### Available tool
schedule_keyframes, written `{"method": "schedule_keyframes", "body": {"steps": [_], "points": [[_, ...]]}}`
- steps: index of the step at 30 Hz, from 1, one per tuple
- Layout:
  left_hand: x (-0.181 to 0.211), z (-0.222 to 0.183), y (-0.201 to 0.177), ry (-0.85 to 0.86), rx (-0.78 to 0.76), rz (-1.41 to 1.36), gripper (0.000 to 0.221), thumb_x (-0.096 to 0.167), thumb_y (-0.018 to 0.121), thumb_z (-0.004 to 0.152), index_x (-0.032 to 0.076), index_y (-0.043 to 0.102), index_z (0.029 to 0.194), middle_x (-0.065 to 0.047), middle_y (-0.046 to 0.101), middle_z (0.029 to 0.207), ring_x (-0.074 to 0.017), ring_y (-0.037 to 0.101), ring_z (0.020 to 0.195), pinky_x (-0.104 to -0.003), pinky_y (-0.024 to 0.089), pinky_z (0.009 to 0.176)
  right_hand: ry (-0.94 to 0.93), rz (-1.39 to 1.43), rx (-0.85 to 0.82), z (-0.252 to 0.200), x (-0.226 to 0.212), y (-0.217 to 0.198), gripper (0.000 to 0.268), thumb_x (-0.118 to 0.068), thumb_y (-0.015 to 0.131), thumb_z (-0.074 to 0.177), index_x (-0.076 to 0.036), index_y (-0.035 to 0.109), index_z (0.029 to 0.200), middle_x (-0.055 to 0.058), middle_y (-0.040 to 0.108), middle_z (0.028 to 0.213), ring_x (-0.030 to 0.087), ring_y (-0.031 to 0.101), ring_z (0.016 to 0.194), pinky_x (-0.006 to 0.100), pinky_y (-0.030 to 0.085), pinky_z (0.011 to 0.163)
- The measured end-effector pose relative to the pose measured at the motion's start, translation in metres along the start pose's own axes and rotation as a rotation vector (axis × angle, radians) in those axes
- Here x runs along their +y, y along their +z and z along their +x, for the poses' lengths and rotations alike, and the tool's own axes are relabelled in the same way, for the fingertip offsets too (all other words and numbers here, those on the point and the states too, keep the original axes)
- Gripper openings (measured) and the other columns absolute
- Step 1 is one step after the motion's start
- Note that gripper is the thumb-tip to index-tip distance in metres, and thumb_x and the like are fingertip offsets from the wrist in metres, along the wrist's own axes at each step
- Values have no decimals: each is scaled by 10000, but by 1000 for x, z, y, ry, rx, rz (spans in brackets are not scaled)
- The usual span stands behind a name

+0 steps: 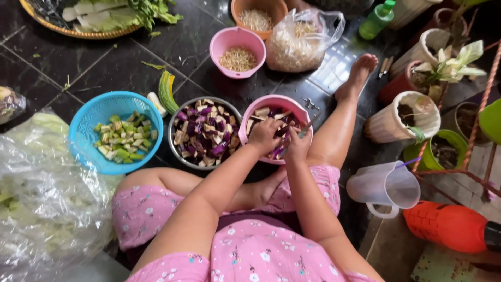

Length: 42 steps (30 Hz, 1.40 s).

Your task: Breaking eggplants into smaller pieces by hand and sorting them into bowls for food preparation.

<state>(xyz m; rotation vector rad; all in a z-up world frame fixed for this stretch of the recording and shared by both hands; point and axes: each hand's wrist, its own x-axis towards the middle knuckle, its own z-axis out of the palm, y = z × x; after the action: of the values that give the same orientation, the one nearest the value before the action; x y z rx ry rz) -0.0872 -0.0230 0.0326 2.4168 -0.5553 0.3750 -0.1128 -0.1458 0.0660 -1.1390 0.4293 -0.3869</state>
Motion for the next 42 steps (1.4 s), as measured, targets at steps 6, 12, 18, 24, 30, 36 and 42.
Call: {"method": "schedule_keyframes", "body": {"steps": [6, 12, 18, 24, 30, 36, 42], "points": [[-22, -13, -17, 195, 406, -12, 478, 287, 769, 714, 231, 658, 1175, -24, 636, 985, -258, 660, 877, -411, 536, 785, 35, 15, -107, -7, 10, 21, 489, -67, 797, 902, -185, 517, 1285, 18, 615, 866, 84, 462, 409, 228, 388, 348], [-42, -59, -98, 252, 554, 168, 614, 395, 783, 725, 269, 661, 1313, -25, 621, 1096, -234, 659, 863, -384, 537, 745, 43, -12, -277, -63, 7, 72, 466, 5, 752, 877, -158, 528, 1252, 20, 676, 810, 49, 535, 432, 181, 387, 358], [-83, -97, -140, 156, 596, 172, 458, 304, 753, 836, 237, 679, 1283, -22, 635, 975, -242, 661, 778, -379, 526, 656, 123, -51, -424, -93, 39, 126, 457, -9, 747, 873, -110, 524, 1259, 26, 652, 800, 47, 519, 463, 209, 419, 356], [-100, -124, -190, -602, 534, -626, 143, 118, 686, 968, 136, 785, 1070, -81, 724, 734, -223, 701, 653, -372, 591, 634, 20, -114, -960, -118, 43, 132, 490, -333, 405, 1107, -212, 253, 1557, 125, 597, 831, 103, 452, 363, 208, 311, 327], [-123, -129, -151, -903, 478, -1272, 124, 196, 655, 1007, 147, 716, 1103, -124, 732, 717, -161, 563, 401, -333, 590, 412, -347, -572, -1115, -127, 54, 131, 560, -183, 376, 1094, -186, 233, 1636, 113, 694, 847, 191, 590, 590, 325, 484, 552], [-88, -126, -186, -840, 564, -1433, 126, 99, 666, 1002, 52, 767, 1061, -136, 775, 933, -159, 705, 819, -374, 621, 837, -308, -712, -1103, -149, 17, 147, 543, -254, 417, 1091, -287, 291, 1619, 101, 666, 755, 252, 626, 626, 409, 523, 632], [-115, -127, -162, -942, 432, -1486, 102, 206, 643, 998, 159, 732, 979, -77, 711, 701, -161, 612, 477, -259, 551, 437, -275, -625, -1148, -133, 45, 139, 516, -257, 373, 1104, -212, 303, 1614, 49, 629, 722, 176, 587, 579, 330, 504, 582]]}}
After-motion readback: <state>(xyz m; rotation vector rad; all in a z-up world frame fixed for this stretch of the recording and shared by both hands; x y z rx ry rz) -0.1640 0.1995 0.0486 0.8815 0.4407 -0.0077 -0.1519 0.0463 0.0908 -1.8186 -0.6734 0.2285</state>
